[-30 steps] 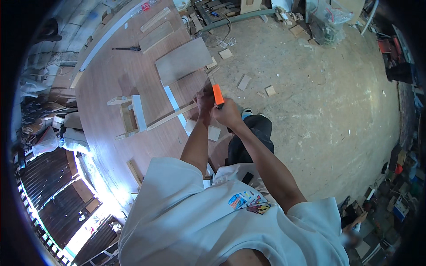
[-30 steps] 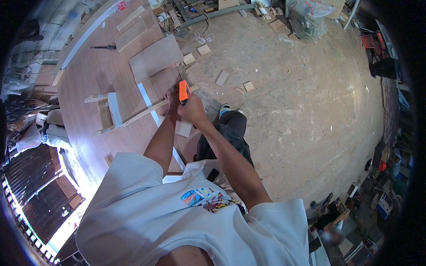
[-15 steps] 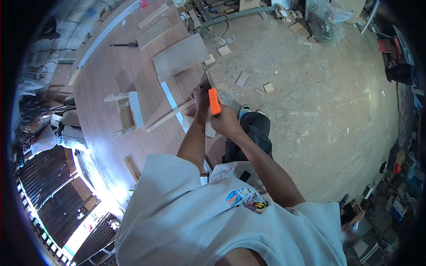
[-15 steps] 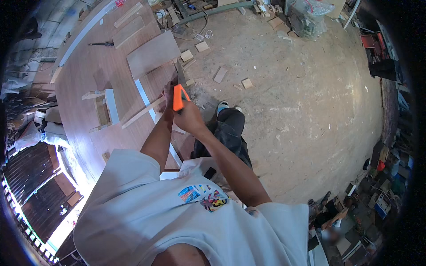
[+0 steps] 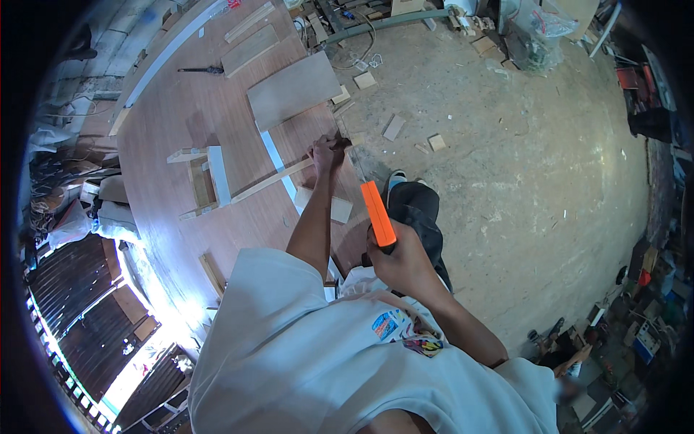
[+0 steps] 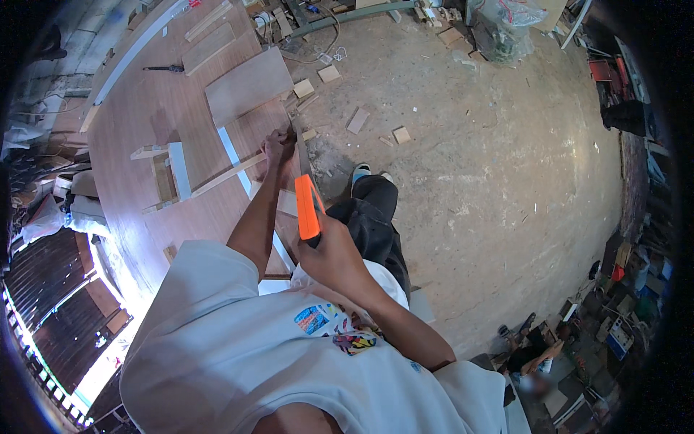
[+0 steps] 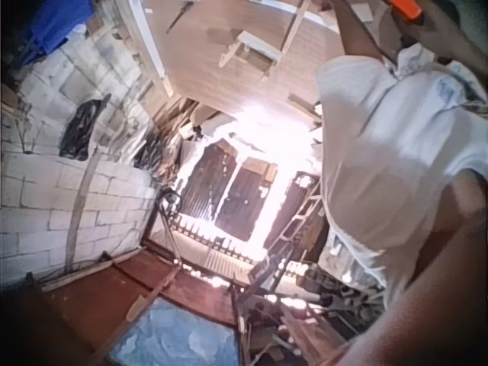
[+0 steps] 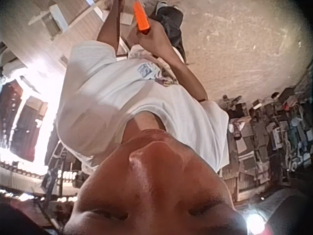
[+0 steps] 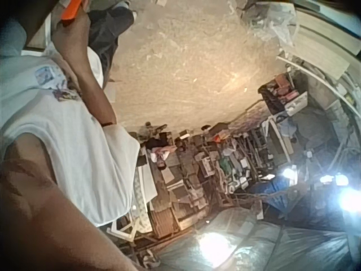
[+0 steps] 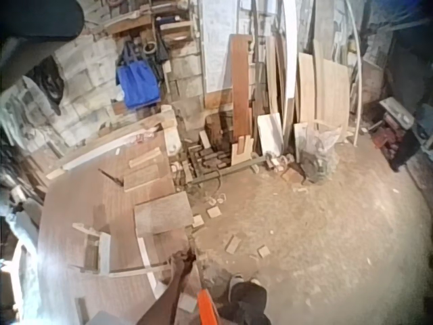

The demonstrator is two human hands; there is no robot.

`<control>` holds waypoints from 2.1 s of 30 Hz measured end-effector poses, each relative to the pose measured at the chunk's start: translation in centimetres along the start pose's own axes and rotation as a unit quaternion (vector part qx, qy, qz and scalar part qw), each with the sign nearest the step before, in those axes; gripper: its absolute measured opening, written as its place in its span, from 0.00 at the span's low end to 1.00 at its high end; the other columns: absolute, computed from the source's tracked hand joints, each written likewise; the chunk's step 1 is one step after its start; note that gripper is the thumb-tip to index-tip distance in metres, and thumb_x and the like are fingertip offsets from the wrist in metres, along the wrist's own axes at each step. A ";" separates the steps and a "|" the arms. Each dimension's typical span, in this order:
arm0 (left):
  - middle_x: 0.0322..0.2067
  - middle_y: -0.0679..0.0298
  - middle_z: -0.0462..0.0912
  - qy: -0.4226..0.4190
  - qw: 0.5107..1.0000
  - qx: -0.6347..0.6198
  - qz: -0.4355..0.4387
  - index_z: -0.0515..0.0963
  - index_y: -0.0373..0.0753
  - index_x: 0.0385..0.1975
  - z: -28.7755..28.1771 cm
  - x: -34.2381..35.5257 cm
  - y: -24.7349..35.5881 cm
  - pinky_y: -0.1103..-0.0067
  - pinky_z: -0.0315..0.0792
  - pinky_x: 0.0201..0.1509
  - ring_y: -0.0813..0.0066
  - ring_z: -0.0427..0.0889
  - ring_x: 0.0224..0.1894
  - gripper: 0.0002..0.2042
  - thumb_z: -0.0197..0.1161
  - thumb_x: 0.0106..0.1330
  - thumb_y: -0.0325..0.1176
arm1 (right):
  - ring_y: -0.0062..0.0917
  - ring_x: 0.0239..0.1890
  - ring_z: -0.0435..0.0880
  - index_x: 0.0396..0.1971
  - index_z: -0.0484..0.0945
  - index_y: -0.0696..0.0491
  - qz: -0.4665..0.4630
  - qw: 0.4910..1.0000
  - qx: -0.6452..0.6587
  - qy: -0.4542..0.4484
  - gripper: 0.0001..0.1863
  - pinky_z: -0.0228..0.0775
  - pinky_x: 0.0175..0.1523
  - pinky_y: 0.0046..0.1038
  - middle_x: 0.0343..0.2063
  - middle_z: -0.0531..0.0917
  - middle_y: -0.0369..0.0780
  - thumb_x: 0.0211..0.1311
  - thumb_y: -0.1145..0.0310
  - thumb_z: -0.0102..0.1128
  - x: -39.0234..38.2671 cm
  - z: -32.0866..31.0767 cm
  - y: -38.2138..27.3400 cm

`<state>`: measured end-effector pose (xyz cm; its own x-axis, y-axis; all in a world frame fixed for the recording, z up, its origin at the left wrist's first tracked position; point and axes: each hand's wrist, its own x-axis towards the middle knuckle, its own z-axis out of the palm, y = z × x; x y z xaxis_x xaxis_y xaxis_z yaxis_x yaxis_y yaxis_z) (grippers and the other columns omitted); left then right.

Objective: The person is sawing a piece of wood as part of a woodworking project.

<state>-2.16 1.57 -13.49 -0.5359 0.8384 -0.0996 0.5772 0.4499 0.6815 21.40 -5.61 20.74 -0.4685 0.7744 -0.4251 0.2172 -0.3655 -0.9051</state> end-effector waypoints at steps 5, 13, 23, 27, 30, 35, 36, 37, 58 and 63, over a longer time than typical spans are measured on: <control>0.36 0.64 0.83 -0.057 0.995 0.076 0.034 0.86 0.52 0.27 0.4 -0.3 4.4 0.68 0.57 0.56 0.60 0.77 0.43 0.12 0.67 0.50 0.50 | 0.18 0.22 0.68 0.22 0.71 0.61 -0.040 0.993 -0.067 0.084 0.07 0.64 0.29 0.30 0.14 0.69 0.43 0.56 0.75 0.54 10.3 0.0 7.2; 0.37 0.58 0.82 -0.112 0.992 0.062 -0.001 0.85 0.51 0.36 0.6 -0.3 5.7 0.66 0.56 0.58 0.57 0.76 0.47 0.14 0.66 0.53 0.48 | 0.16 0.24 0.68 0.24 0.70 0.61 -0.041 0.995 -0.048 0.072 0.04 0.65 0.31 0.27 0.16 0.71 0.39 0.52 0.76 0.54 11.1 -0.3 7.2; 0.35 0.64 0.85 -0.009 0.999 -0.037 0.020 0.85 0.48 0.33 4.1 -0.1 -3.8 0.66 0.55 0.59 0.65 0.81 0.39 0.14 0.66 0.54 0.49 | 0.19 0.23 0.69 0.26 0.70 0.61 -0.040 0.999 -0.022 0.022 0.02 0.65 0.31 0.29 0.16 0.70 0.40 0.53 0.78 0.53 5.2 0.6 2.9; 0.30 0.64 0.85 -0.137 0.989 -0.050 -0.036 0.85 0.49 0.29 1.3 0.6 3.8 0.66 0.55 0.57 0.64 0.81 0.38 0.12 0.65 0.54 0.49 | 0.21 0.22 0.71 0.26 0.71 0.63 -0.017 0.990 -0.119 0.077 0.04 0.66 0.30 0.31 0.16 0.71 0.43 0.52 0.77 0.54 12.3 1.3 6.8; 0.29 0.64 0.85 -0.098 0.994 -0.035 -0.041 0.85 0.49 0.27 -0.3 0.4 3.3 0.66 0.56 0.57 0.64 0.81 0.38 0.11 0.65 0.54 0.48 | 0.20 0.23 0.71 0.27 0.71 0.63 -0.021 0.991 -0.109 0.069 0.05 0.67 0.30 0.31 0.16 0.71 0.43 0.51 0.77 0.54 11.7 1.8 6.4; 0.28 0.63 0.84 -0.047 0.997 -0.026 -0.052 0.85 0.51 0.25 0.2 0.2 2.6 0.66 0.56 0.57 0.63 0.81 0.38 0.10 0.64 0.54 0.48 | 0.19 0.23 0.71 0.27 0.72 0.63 -0.025 0.998 -0.039 0.043 0.04 0.67 0.30 0.30 0.16 0.72 0.40 0.51 0.78 0.52 7.5 0.4 3.7; 0.27 0.63 0.84 -0.037 0.997 -0.022 -0.057 0.86 0.51 0.25 0.1 -0.2 2.2 0.66 0.56 0.57 0.63 0.81 0.38 0.10 0.64 0.54 0.48 | 0.19 0.24 0.71 0.27 0.72 0.62 -0.005 0.999 -0.043 0.026 0.04 0.67 0.30 0.30 0.17 0.72 0.39 0.51 0.79 0.52 6.4 0.5 3.3; 0.27 0.63 0.84 -0.024 0.998 -0.020 -0.062 0.86 0.51 0.24 0.0 -0.2 2.0 0.66 0.57 0.57 0.63 0.81 0.38 0.10 0.64 0.54 0.48 | 0.19 0.24 0.71 0.27 0.72 0.62 0.011 0.999 -0.049 0.008 0.03 0.67 0.30 0.29 0.17 0.73 0.39 0.51 0.79 0.51 5.4 0.4 2.7; 0.34 0.71 0.85 -0.008 0.999 0.034 0.033 0.87 0.48 0.28 0.0 -1.0 3.0 0.69 0.59 0.57 0.68 0.80 0.42 0.09 0.70 0.52 0.44 | 0.19 0.10 0.69 0.28 0.71 0.55 0.136 0.976 0.086 0.147 0.03 0.61 0.14 0.27 0.13 0.69 0.33 0.56 0.77 0.56 9.8 -1.9 15.3; 0.33 0.69 0.85 -0.007 0.999 -0.009 0.053 0.87 0.46 0.28 -0.2 -0.8 3.0 0.69 0.61 0.56 0.68 0.82 0.41 0.09 0.70 0.53 0.43 | 0.17 0.11 0.67 0.27 0.68 0.52 0.140 0.925 0.318 0.154 0.07 0.56 0.14 0.23 0.14 0.71 0.33 0.55 0.81 0.54 7.6 -10.7 16.6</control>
<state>-0.14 2.21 -11.19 -0.4634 0.8854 -0.0359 0.6189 0.3524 0.7020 30.61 -0.24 2.43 -0.1830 0.6779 -0.7120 -0.3009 -0.7281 -0.6158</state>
